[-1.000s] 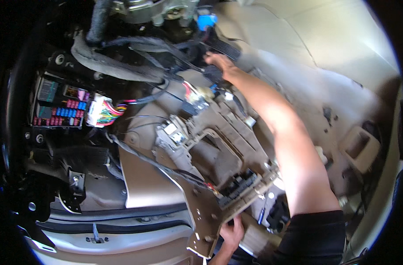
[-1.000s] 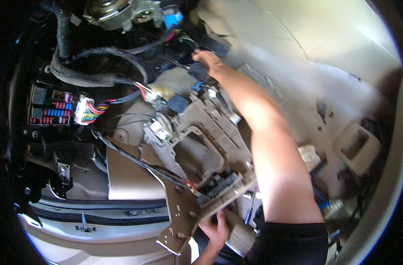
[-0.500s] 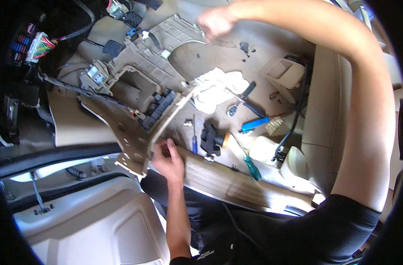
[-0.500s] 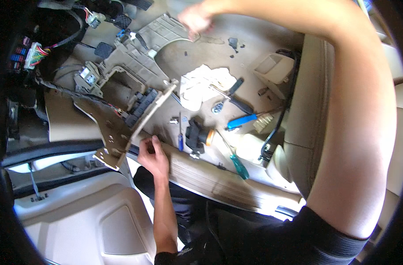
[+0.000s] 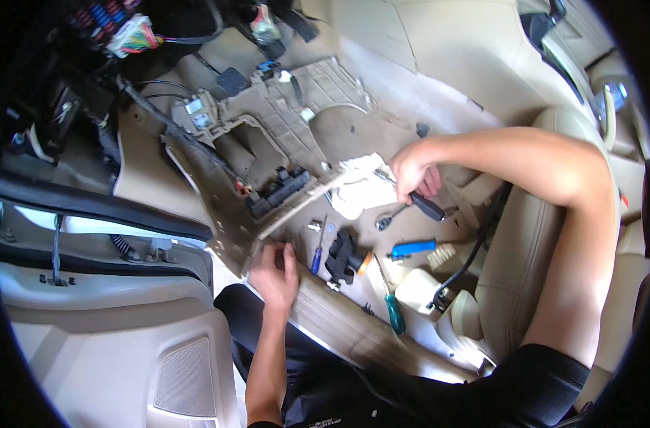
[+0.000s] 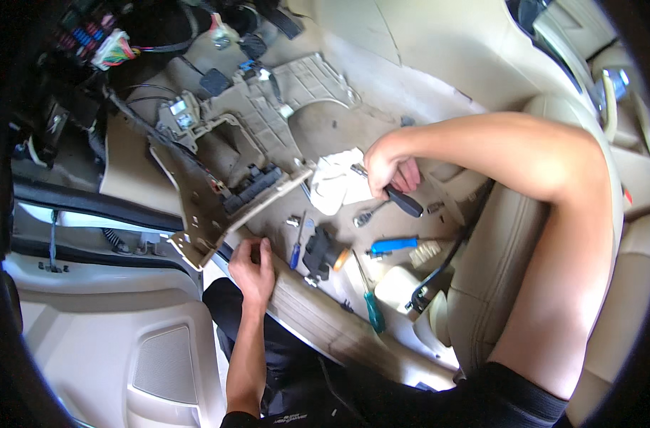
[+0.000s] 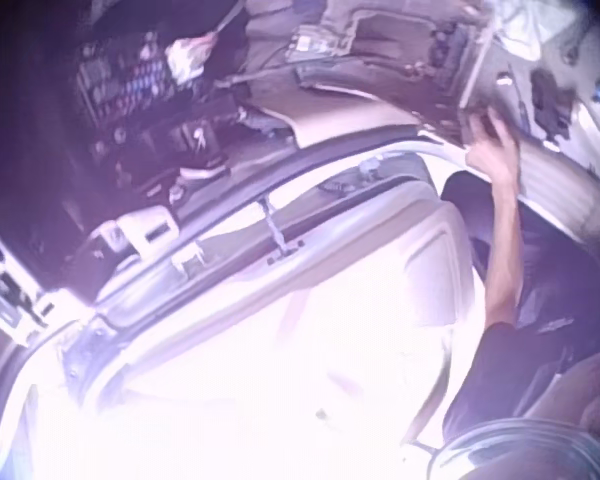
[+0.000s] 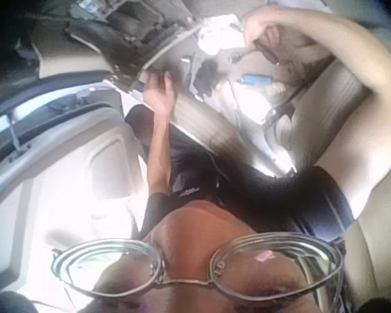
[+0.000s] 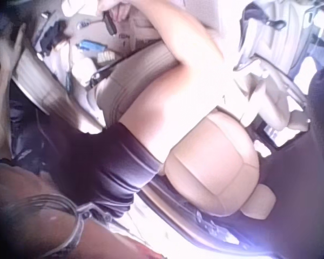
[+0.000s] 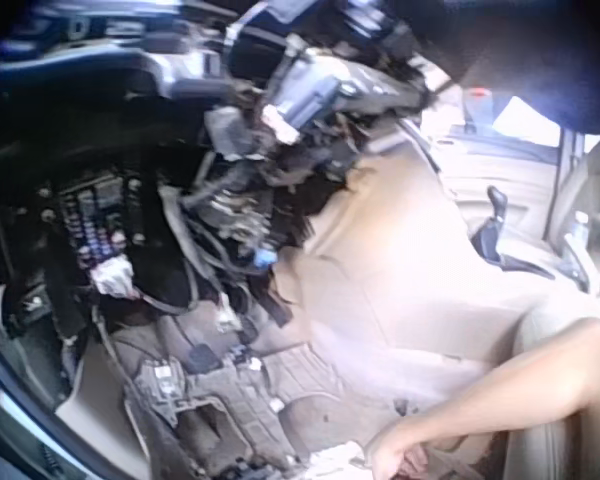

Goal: The person removes a plastic trim panel from the driver's side footwell, disconnects wiring harnesses, and detaches a pedal assembly. They then install a new pedal bushing, reconnect the wiring, and reposition the trim panel.

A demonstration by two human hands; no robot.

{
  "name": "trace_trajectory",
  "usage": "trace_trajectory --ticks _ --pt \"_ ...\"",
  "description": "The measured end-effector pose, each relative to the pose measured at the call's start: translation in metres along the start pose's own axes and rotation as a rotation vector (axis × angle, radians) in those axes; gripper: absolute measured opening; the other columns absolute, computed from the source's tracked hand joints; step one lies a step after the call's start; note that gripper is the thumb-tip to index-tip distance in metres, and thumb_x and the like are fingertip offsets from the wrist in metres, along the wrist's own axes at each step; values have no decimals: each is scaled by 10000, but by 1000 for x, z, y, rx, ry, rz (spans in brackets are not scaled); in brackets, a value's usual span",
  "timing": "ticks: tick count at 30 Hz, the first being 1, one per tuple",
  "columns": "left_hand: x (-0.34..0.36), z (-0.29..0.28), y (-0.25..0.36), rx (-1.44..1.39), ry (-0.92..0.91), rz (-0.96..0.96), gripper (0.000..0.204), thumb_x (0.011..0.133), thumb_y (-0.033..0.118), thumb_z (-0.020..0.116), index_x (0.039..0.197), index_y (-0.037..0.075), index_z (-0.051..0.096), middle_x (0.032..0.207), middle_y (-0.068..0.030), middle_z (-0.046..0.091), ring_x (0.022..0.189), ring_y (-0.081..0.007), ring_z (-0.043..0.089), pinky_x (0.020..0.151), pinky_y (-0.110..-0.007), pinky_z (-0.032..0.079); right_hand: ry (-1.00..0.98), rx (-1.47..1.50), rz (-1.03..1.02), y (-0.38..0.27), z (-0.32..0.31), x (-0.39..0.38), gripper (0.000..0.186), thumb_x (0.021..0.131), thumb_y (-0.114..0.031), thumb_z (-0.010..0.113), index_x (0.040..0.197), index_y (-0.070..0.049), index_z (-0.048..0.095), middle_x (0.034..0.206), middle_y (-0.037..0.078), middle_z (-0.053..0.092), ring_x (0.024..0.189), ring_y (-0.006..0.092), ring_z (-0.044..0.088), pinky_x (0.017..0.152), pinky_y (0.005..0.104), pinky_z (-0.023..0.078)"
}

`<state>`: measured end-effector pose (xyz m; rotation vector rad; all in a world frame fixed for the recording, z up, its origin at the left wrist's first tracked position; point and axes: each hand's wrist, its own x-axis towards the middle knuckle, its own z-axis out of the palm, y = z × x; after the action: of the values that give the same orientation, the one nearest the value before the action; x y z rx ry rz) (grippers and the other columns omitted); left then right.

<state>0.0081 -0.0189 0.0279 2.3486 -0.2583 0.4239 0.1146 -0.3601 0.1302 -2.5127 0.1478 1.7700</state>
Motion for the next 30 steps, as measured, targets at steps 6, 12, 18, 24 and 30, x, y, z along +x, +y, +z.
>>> trace_trajectory --ticks 6,12,18,24,30 --pt "0 -3 2 -75 2 -90 219 949 218 765 889 13 715 778 -193 679 706 -373 673 644 -447 511 629 611 -413 28 -103 -54 355 1022 -202 612 1233 70 527 928 206 739 691 268 745 537 383 637" --pt "-1 -3 -4 -170 0 -76 226 956 208 750 886 -4 716 788 -206 675 730 -384 662 673 -447 507 1536 291 -467 12 -243 -11 379 925 -286 760 1084 58 738 1020 270 755 967 407 747 894 479 576" --pt "-11 10 -19 -427 -2 -278 261 1022 215 728 940 -31 699 742 -74 678 682 -117 611 643 -302 499 1767 373 -434 -51 -330 62 257 887 -193 723 1113 -76 760 1117 258 743 1084 451 704 936 495 596" --pt "-7 8 -12 -305 4 -239 232 1020 197 718 941 -21 709 743 -70 691 695 -120 629 664 -295 512 1659 302 -439 -73 -347 90 269 896 -59 634 1157 -35 690 1171 257 729 1097 454 706 931 520 606" --pt "-2 1 7 -291 31 -273 204 994 156 722 906 -27 718 759 -106 708 707 -187 667 697 -338 534 1742 109 -570 -61 -356 103 286 904 -50 649 1180 -62 724 1202 240 722 1120 437 693 966 521 582"
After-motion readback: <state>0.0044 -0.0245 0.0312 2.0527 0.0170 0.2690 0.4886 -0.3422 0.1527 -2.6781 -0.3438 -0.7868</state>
